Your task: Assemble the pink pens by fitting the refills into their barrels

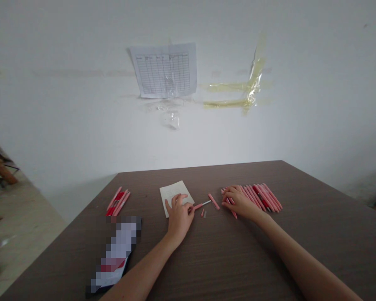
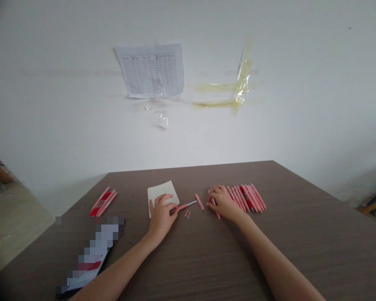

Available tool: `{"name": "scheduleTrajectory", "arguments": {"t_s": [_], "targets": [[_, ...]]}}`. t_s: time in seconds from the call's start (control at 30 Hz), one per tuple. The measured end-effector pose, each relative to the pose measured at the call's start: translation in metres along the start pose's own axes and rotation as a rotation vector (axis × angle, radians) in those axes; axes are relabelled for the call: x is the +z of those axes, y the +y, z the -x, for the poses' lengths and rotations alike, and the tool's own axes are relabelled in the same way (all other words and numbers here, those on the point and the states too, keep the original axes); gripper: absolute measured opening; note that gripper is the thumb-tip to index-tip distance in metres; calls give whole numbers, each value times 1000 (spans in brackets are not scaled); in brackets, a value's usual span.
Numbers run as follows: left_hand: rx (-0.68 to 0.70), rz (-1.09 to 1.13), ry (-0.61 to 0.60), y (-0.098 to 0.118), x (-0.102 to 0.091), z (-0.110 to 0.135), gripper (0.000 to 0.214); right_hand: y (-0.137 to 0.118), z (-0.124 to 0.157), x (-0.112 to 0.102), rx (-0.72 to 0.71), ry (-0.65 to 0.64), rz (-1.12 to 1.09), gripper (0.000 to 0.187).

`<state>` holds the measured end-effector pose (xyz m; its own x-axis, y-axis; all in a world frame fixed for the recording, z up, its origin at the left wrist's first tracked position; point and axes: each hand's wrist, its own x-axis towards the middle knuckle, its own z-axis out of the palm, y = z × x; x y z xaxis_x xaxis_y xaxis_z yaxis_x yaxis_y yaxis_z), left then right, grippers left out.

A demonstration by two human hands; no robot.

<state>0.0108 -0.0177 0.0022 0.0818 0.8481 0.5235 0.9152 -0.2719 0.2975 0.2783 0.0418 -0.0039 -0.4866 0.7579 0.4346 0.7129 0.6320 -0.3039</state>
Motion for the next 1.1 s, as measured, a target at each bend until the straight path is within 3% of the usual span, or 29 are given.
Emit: {"name": "scheduleTrajectory", "arguments": {"t_s": [0.43, 1.1], "targets": [[86, 108, 40, 3, -3, 0, 8, -9, -2, -2, -68, 75, -51, 18], [156, 132, 60, 3, 1, 0, 6, -14, -2, 0, -132, 73, -58, 11]]}}
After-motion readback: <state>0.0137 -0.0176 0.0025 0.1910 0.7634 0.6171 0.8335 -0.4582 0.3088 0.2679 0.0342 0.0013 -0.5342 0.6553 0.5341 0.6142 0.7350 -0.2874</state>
